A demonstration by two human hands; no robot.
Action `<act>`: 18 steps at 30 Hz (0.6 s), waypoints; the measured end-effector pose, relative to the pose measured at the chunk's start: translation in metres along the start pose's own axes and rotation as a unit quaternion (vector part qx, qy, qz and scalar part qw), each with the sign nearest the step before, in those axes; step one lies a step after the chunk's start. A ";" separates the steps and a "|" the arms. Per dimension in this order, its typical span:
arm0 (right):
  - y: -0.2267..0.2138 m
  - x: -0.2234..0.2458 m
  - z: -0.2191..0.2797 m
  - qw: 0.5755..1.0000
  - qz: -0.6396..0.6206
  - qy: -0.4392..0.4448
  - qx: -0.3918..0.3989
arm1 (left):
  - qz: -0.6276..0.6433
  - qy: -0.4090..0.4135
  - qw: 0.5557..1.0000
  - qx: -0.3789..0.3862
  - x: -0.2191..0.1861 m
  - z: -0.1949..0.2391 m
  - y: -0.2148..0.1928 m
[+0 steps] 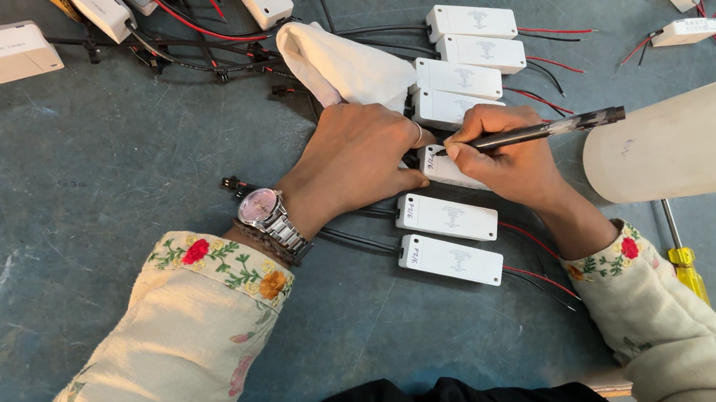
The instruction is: The person handles white electronic components on a workbench, marking them with a pen and wiping them with a cloth.
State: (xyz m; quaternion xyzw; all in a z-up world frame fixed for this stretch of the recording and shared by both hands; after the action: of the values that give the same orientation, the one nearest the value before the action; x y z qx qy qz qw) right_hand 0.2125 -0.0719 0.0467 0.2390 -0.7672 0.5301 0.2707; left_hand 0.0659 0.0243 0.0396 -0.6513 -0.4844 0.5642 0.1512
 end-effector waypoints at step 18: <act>-0.036 -0.018 -0.048 0.987 -0.129 0.035 -0.085 | -0.022 -0.041 0.977 -0.209 0.026 -0.006 -0.029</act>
State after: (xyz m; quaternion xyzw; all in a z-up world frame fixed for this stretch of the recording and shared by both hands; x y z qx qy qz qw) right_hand 0.2575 -0.0370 0.0730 0.2930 -0.7622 0.4320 0.3828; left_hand 0.0552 0.0613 0.0477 -0.6342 -0.6116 0.4730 0.0042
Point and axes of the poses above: each hand's wrist, its own z-axis away from the middle knuckle, its own y-axis out of the palm, x = y × z, the point moved 7 cm from there along -z, towards the middle knuckle, and after that the axes turned 8 degrees about -x, right-handed, at the moved point
